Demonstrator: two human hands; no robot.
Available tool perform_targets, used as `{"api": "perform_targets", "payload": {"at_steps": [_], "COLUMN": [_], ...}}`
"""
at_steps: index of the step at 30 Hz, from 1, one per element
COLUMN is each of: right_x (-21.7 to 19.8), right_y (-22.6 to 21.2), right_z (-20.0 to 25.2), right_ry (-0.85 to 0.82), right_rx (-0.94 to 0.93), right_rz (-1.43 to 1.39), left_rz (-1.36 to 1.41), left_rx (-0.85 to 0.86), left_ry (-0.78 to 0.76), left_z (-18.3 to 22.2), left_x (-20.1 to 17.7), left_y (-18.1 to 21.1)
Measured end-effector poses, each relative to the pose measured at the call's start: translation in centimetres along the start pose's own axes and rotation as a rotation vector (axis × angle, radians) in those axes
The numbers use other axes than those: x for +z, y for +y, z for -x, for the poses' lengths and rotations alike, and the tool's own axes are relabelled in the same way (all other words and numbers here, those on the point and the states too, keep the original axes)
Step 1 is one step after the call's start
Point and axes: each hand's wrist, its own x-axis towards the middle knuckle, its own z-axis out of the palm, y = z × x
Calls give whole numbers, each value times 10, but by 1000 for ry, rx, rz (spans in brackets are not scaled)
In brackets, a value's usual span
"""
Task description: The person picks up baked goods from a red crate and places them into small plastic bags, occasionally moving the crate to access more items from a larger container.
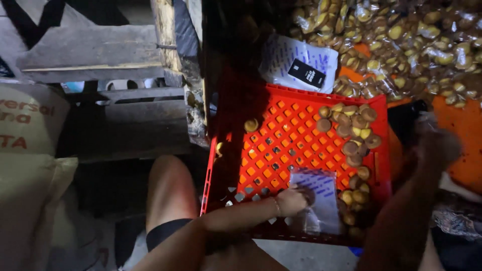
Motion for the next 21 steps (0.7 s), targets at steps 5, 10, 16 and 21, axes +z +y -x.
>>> {"api": "perform_targets", "payload": {"at_steps": [5, 10, 16, 21], "right_x": [-52, -319, -398, -461], "right_y": [-57, -60, -68, -91], "right_z": [-4, -136, -70, -82], "right_ry": [-940, -1144, -1002, -875], "right_rx": [410, 268, 623, 506], "right_rz": [-977, -1651, -1891, -2397], "left_rz": [993, 542, 807, 356], "left_rx": [-693, -495, -320, -187], "left_ry": [123, -29, 196, 393], "left_z": [-29, -20, 83, 119], "left_x": [-95, -194, -276, -272], "left_y": [3, -31, -36, -8]}}
